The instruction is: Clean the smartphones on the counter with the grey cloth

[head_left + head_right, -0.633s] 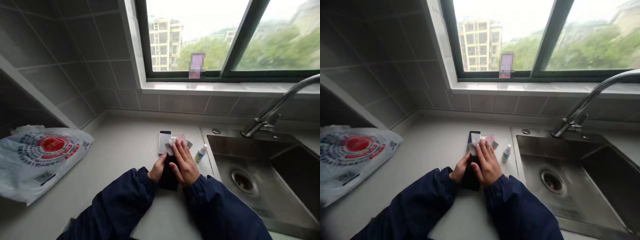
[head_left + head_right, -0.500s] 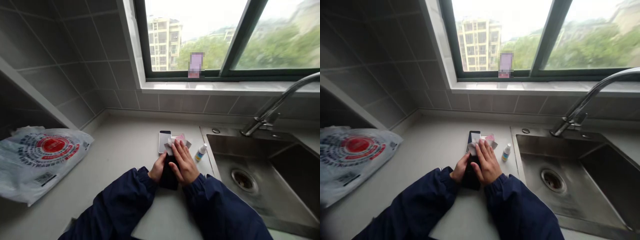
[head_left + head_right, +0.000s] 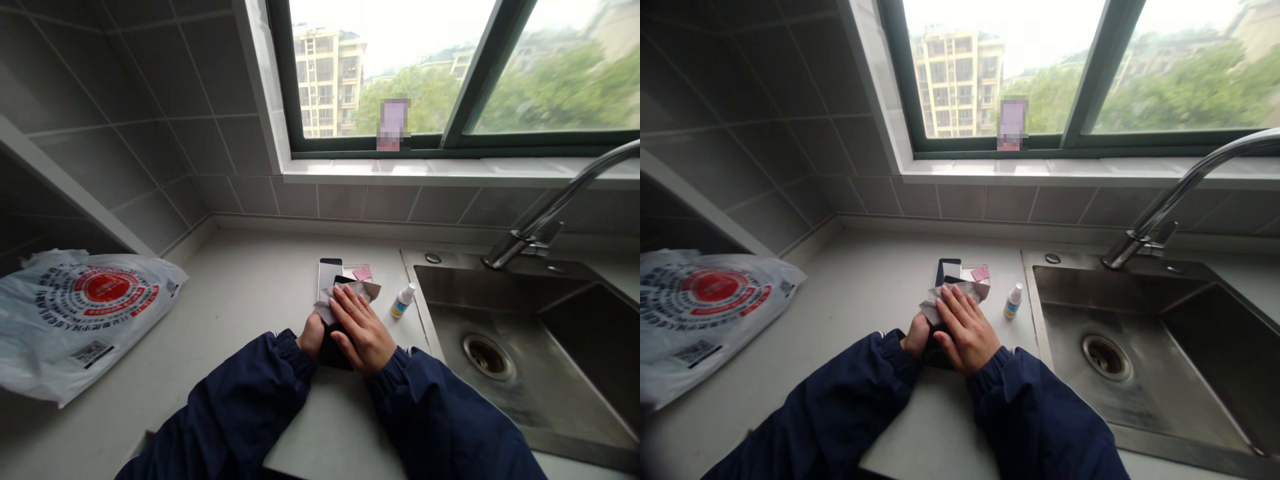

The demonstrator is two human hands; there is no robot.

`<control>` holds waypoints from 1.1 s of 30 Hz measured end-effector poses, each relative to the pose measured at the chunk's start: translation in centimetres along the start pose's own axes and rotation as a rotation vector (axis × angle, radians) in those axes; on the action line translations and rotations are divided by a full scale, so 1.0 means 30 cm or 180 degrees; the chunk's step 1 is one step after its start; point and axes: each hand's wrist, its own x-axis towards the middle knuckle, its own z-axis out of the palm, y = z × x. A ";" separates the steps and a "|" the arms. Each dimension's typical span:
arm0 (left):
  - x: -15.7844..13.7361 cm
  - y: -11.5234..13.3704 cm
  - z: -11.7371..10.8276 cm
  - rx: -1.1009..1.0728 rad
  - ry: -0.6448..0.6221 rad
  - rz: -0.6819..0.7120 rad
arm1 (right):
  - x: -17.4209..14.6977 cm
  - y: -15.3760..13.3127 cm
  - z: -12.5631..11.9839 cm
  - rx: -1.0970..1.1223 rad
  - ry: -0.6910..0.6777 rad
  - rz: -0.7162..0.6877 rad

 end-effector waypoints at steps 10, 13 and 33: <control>-0.023 0.015 0.093 -0.0100 0.0156 -0.0058 | -0.010 0.016 0.020 -0.0141 0.0205 0.0456; -0.013 0.015 0.061 -0.0187 0.0114 -0.0096 | -0.008 0.005 0.018 0.0044 0.0144 0.0192; -0.013 0.023 0.082 -0.0101 -0.0156 -0.0159 | -0.008 0.017 0.015 -0.0236 0.0244 0.0517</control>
